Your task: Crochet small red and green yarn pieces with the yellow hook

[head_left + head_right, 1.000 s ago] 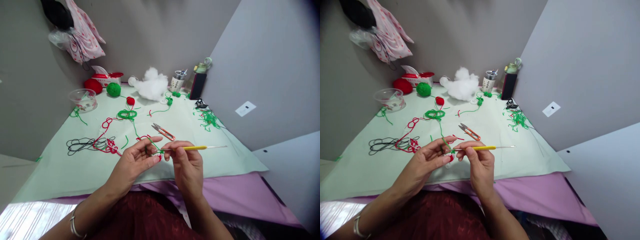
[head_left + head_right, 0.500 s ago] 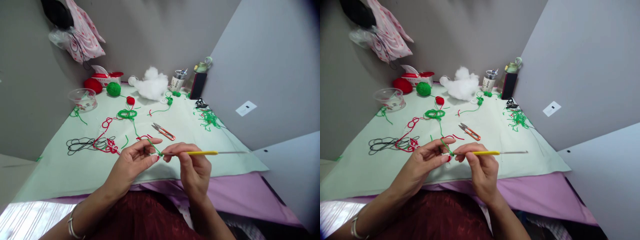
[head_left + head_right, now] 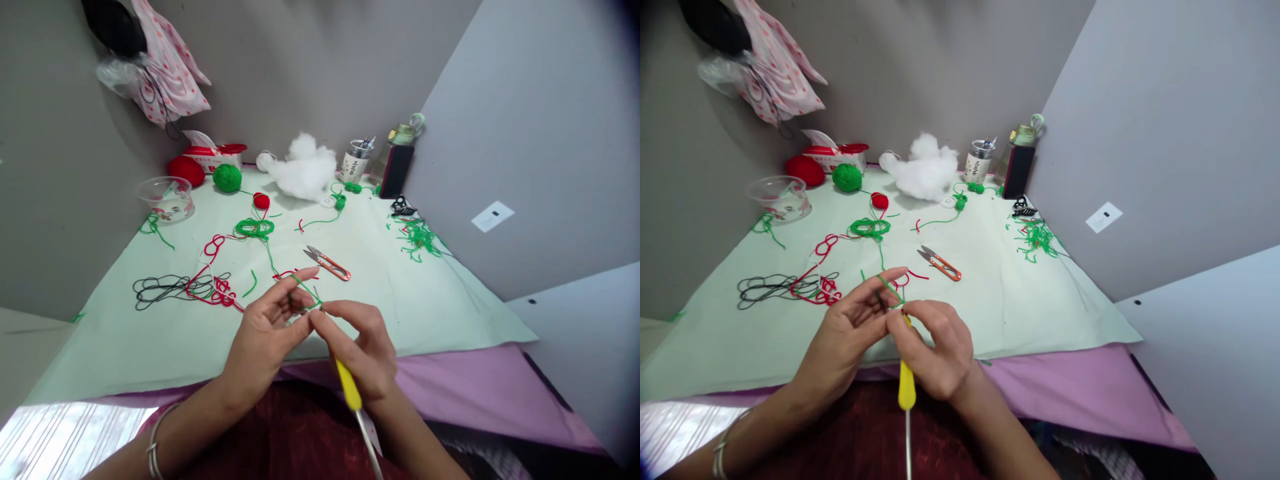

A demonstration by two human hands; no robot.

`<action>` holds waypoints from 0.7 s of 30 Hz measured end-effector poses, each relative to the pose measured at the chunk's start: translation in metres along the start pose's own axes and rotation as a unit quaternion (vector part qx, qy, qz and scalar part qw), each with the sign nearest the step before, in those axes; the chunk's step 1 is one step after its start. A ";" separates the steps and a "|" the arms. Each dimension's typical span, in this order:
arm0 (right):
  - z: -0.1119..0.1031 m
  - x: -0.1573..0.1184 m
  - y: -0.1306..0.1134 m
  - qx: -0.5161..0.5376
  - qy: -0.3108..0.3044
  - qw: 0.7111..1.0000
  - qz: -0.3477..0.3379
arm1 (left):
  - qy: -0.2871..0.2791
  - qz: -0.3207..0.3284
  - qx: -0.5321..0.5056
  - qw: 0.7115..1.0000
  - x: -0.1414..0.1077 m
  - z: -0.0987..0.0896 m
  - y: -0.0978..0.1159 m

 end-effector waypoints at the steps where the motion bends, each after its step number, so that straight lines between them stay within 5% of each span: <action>1: 0.000 -0.002 -0.001 -0.010 0.007 1.000 -0.004 | -0.022 -0.034 -0.039 0.998 0.001 0.004 -0.005; 5: -0.009 -0.004 0.018 0.132 0.097 0.980 0.108 | -0.063 -0.112 -0.120 0.984 0.004 0.009 -0.011; 8: -0.010 -0.005 0.039 0.295 0.168 0.915 0.217 | -0.047 -0.085 -0.099 0.990 0.007 0.004 -0.005; 11: -0.001 -0.002 0.046 0.360 0.159 0.883 0.257 | -0.066 -0.059 -0.068 0.994 0.006 0.008 -0.003; 16: 0.005 -0.003 0.044 0.317 0.147 0.902 0.254 | -0.034 -0.028 -0.038 0.998 0.005 0.006 -0.005; 21: 0.003 -0.002 0.024 0.160 0.106 0.972 0.136 | -0.048 -0.090 -0.123 0.987 0.006 0.011 -0.013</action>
Point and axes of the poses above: each hand's wrist, its own x-axis towards the middle knuckle, its own z-axis out of the palm, y = z × x, the point moved 8 cm from there along x, towards the middle knuckle, and after that the axes turned 11 degrees about x, right-handed, at the moved point
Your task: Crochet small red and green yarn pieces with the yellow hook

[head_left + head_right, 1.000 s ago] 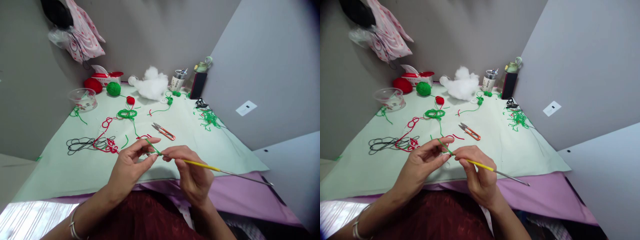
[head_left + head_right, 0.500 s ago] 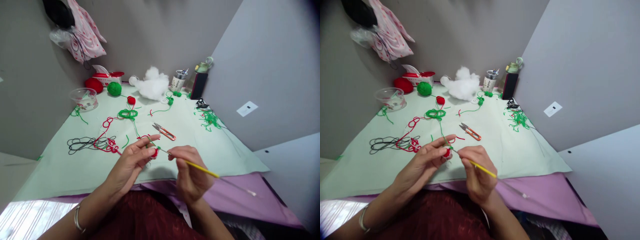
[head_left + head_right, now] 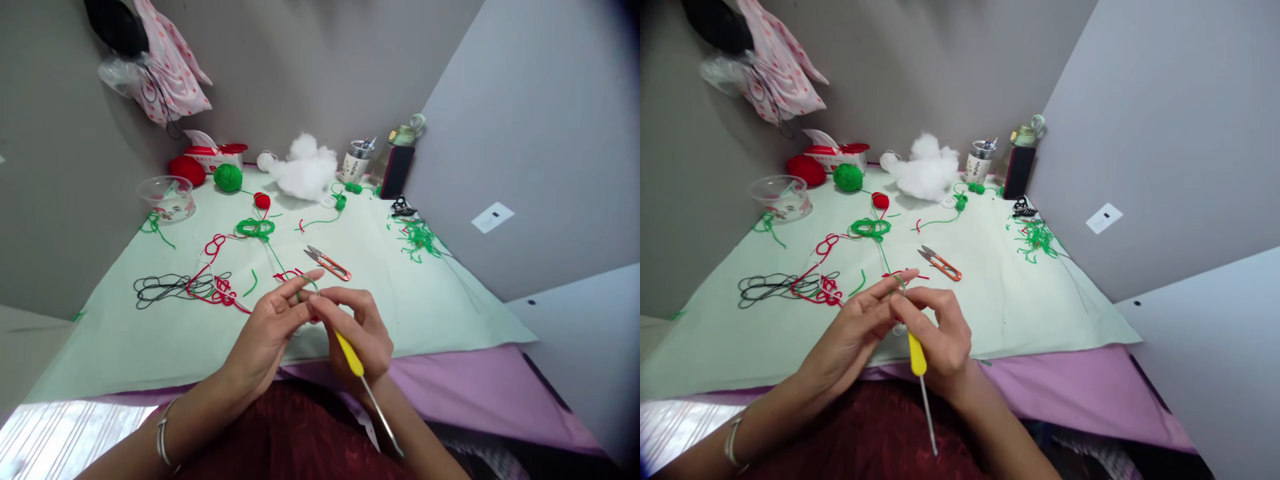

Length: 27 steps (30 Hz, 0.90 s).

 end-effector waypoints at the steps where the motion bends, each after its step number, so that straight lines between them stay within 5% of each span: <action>1: -0.002 0.001 0.001 0.001 0.006 1.000 0.002 | -0.011 -0.022 -0.015 1.000 0.001 0.001 -0.002; 5: -0.016 0.004 0.026 0.158 0.083 0.973 0.146 | -0.003 -0.025 -0.019 1.000 0.004 -0.006 0.003; 8: -0.009 0.005 0.035 0.250 0.070 0.944 0.204 | -0.007 0.006 0.027 1.000 0.002 -0.004 0.009; 19: -0.005 0.005 0.043 0.332 0.069 0.908 0.247 | -0.004 0.051 0.121 0.991 0.000 -0.006 0.016; 27: -0.010 0.009 0.034 0.302 0.028 0.928 0.216 | -0.006 0.039 0.110 0.993 -0.002 -0.006 0.015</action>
Point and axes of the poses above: each hand's wrist, its own x-axis towards the middle knuckle, its own z-axis out of the palm, y = z × x, the point moved 8 cm from there along x, towards the middle knuckle, and after that the axes turned 11 degrees about x, right-handed, at the moved point
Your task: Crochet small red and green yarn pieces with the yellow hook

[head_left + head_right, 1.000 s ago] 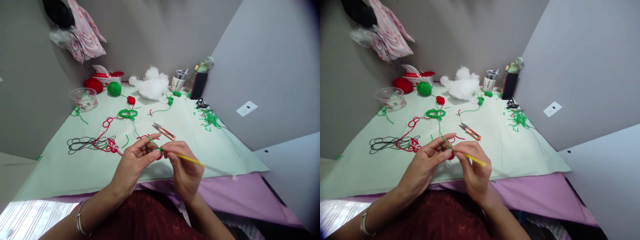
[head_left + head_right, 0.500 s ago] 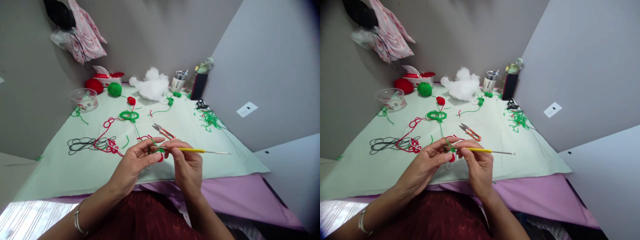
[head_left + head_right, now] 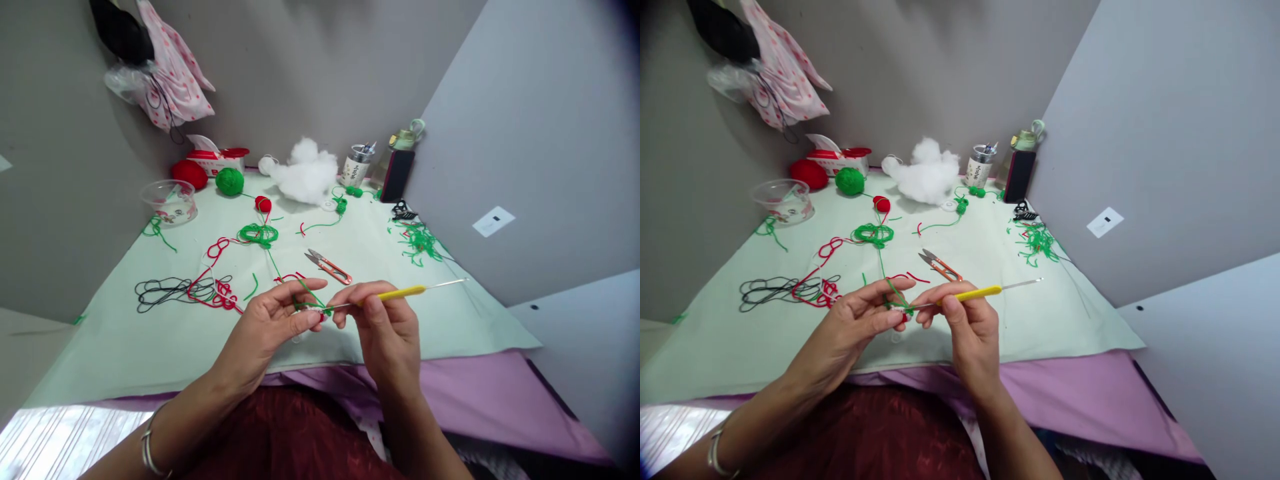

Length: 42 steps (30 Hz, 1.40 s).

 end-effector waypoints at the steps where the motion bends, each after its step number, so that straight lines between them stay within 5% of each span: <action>1: 0.001 -0.001 -0.003 -0.025 -0.007 1.000 -0.010 | 0.000 0.001 0.004 1.000 0.000 0.000 0.000; 7: 0.022 -0.011 -0.031 -0.242 -0.102 0.955 -0.137 | 0.045 0.037 0.055 0.997 -0.002 -0.005 0.008; 10: 0.035 -0.019 -0.032 -0.357 -0.144 0.899 -0.210 | 0.065 0.050 0.061 0.995 -0.003 -0.005 0.009; 14: 0.041 -0.030 -0.026 -0.466 -0.113 0.823 -0.304 | 0.036 0.001 -0.051 0.998 -0.002 0.004 -0.003; 16: 0.035 -0.030 -0.026 -0.432 -0.073 0.848 -0.299 | -0.004 -0.058 -0.116 0.992 -0.001 0.010 -0.013; 18: 0.022 -0.025 -0.026 -0.337 -0.019 0.907 -0.252 | -0.021 -0.086 -0.145 0.985 0.000 0.013 -0.015; 22: 0.006 -0.012 -0.018 -0.165 0.049 0.976 -0.130 | -0.007 -0.045 -0.120 0.992 0.000 0.011 -0.005; 27: 0.014 -0.008 -0.009 -0.166 0.015 0.981 -0.102 | 0.016 -0.006 -0.073 0.997 -0.002 0.012 0.000; 33: 0.027 -0.020 -0.022 -0.316 -0.033 0.922 -0.219 | -0.013 -0.064 -0.149 0.987 0.003 0.014 -0.014; 37: 0.002 -0.010 -0.016 -0.167 0.056 0.977 -0.122 | 0.009 -0.084 -0.174 0.981 0.005 0.007 -0.015; 42: 0.006 -0.003 0.000 -0.090 0.018 0.995 -0.051 | 0.000 -0.016 -0.074 0.997 0.002 0.011 -0.001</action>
Point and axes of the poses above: each hand's wrist, its own x-axis towards the middle knuckle, its own z-axis out of the palm, y = z × x, the point moved 8 cm from there along x, towards the middle knuckle, and after that the axes turned 11 degrees about x, right-handed, at the moved point
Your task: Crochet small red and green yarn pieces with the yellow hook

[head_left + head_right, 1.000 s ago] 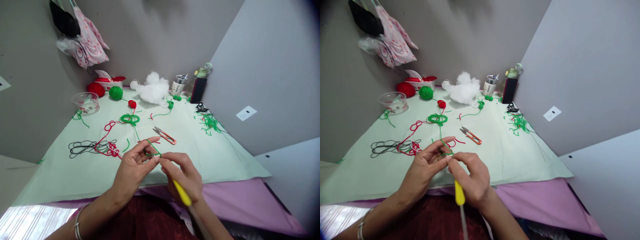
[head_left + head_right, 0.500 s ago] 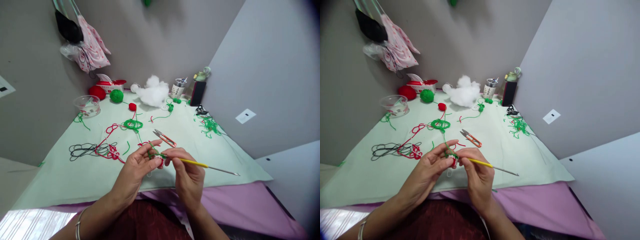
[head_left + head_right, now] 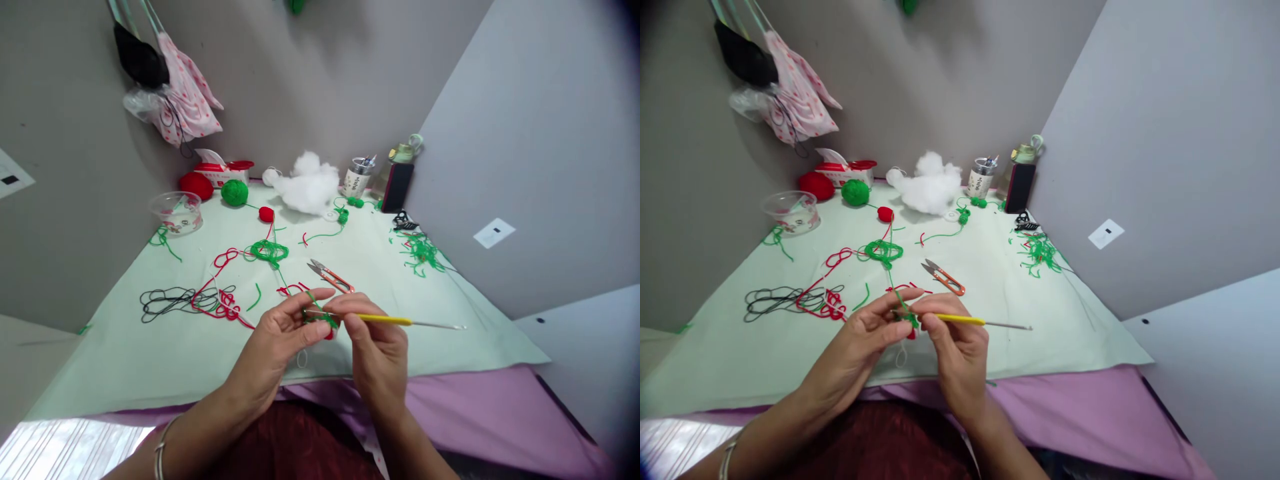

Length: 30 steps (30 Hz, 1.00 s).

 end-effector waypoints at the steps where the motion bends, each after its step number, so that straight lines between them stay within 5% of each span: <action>1: 0.000 -0.001 0.001 -0.005 -0.002 1.000 -0.002 | -0.003 0.011 0.023 1.000 -0.001 0.000 0.001; 11: -0.005 -0.002 0.020 0.149 0.056 0.980 0.120 | -0.014 0.021 0.076 0.997 0.000 -0.010 0.002; 17: -0.002 0.001 0.016 0.167 0.025 0.978 0.124 | -0.026 0.013 0.067 0.997 -0.003 -0.008 0.002; 23: -0.001 -0.008 -0.016 -0.056 -0.048 0.997 -0.027 | 0.009 0.051 0.105 0.993 -0.004 -0.013 0.007; 30: 0.024 -0.021 -0.039 -0.274 -0.143 0.924 -0.227 | 0.060 0.083 0.113 0.988 -0.006 -0.013 0.012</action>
Point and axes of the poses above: each hand's wrist, its own x-axis towards the middle knuckle, its own z-axis out of the palm, y = z × x, the point moved 8 cm from there along x, towards the middle knuckle, and after that the axes turned 11 degrees about x, right-handed, at the moved point
